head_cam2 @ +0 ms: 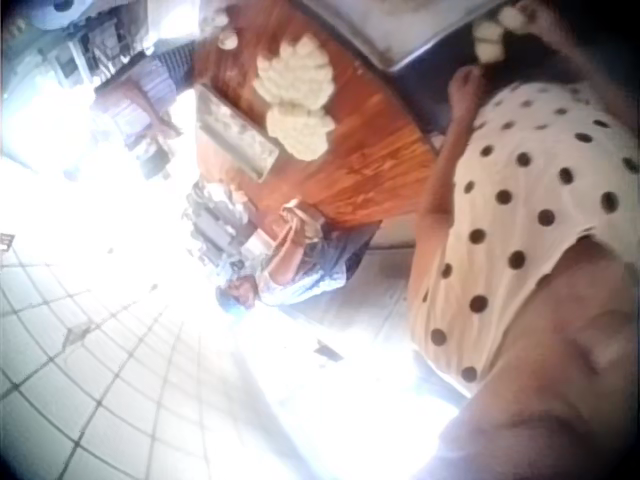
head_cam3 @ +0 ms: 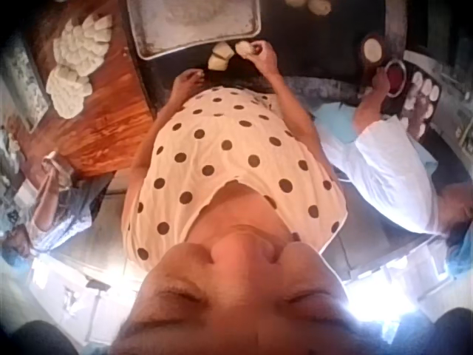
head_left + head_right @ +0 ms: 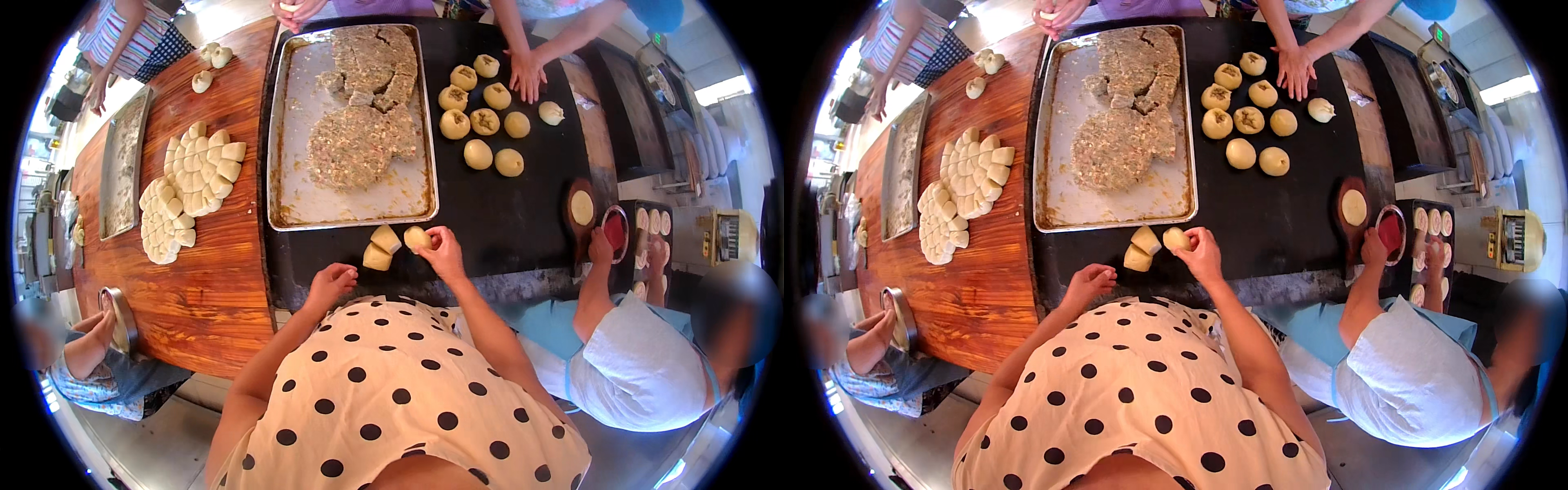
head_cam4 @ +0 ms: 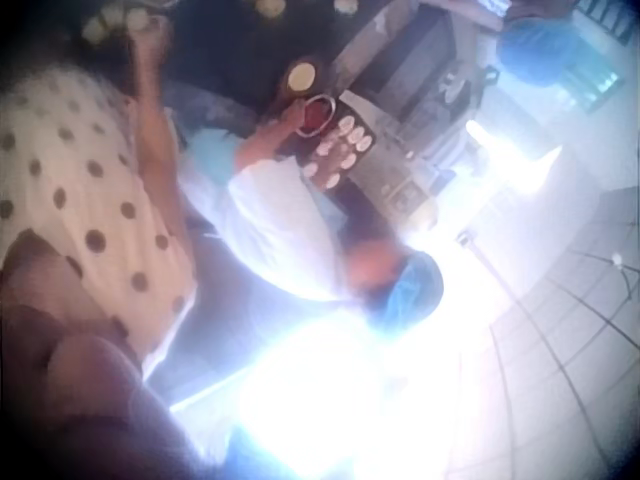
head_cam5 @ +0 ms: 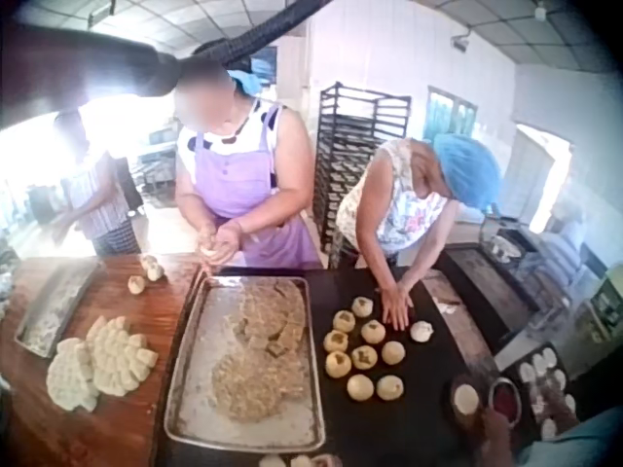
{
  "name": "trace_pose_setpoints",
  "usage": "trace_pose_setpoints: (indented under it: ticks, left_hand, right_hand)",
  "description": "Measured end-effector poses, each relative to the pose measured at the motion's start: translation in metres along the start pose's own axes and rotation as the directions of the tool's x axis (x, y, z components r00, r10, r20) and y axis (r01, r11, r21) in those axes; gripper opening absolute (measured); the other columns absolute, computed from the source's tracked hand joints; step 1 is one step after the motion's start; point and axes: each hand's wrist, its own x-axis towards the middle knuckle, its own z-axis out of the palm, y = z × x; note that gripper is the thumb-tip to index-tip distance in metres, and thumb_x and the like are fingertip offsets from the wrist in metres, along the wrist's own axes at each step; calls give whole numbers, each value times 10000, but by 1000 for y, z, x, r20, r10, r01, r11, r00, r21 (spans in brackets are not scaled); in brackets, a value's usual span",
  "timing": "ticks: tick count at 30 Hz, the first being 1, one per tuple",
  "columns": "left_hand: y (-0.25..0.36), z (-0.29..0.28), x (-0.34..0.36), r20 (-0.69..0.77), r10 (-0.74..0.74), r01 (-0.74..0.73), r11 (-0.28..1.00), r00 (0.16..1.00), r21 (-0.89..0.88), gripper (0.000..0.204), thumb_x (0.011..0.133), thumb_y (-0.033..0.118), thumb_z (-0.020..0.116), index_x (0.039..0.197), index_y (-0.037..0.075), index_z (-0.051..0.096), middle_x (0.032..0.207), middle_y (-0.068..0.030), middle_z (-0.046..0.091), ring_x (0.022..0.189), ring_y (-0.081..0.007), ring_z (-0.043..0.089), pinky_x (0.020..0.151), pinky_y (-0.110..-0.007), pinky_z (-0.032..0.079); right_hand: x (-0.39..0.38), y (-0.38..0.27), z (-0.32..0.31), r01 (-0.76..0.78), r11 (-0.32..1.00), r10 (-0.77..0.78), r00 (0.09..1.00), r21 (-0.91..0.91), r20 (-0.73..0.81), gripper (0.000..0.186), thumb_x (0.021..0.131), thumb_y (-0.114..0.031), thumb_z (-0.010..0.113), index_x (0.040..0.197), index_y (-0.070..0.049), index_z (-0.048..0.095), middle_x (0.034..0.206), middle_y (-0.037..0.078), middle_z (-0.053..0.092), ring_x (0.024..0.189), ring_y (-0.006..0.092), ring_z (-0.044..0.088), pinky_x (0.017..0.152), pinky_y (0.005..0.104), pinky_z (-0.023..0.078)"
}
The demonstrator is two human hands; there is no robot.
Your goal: The person prepares pastries by hand by taking pieces of dough, flattening them, adding a meat filling, and then sealing the dough around the filling to form a round bun.
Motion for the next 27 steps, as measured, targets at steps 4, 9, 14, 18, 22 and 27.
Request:
trace_pose_setpoints:
  ticks: [4,9,14,18,22,27]
  left_hand:
    - [9,8,-2,-9,-14,14,1000,1000,23,287,982,237,598,1156,11,627,1053,-74,676,919,-132,646,815,-271,534]
    - [16,14,0,44,-36,32,996,998,78,304,1003,246,566,1175,-1,609,1078,-91,667,956,-163,653,857,-295,534]
    - [32,15,11,61,-6,1,996,998,94,313,1003,255,566,1166,-10,607,1074,-100,671,962,-177,657,863,-303,537]
    - [54,14,17,55,58,-62,996,997,65,329,1002,267,567,1170,-14,604,1088,-109,665,977,-184,657,879,-307,536]
    - [61,10,13,23,65,-66,998,998,22,350,1001,282,569,1186,-14,598,1103,-116,657,992,-186,654,894,-306,532]
    - [60,9,14,-6,-14,14,1000,1000,-17,325,1006,249,563,1179,-23,603,1106,-110,664,998,-176,653,892,-291,530]
  right_hand:
    - [4,41,-59,-144,985,143,990,99,17,317,708,-154,817,993,-81,701,845,60,593,745,162,601,724,297,523]
    - [21,79,-120,-109,985,101,993,-135,-69,278,816,-77,662,1089,-109,708,1003,127,645,915,238,657,839,341,530]
    - [63,56,-80,-228,955,117,877,-190,-466,426,938,-320,589,1239,-18,604,1266,210,580,1205,362,524,1041,431,411]
    - [67,44,-26,-316,797,22,867,-514,-498,518,986,-337,504,1391,-17,458,1487,247,361,1387,393,333,1153,462,273]
    - [55,37,-19,-286,722,23,920,-631,-391,548,1004,-341,466,1451,-34,390,1555,229,260,1447,376,237,1188,484,196]
    - [47,33,-17,-255,671,12,943,-696,-333,575,999,-370,450,1471,-50,372,1576,196,239,1460,369,212,1194,497,168]
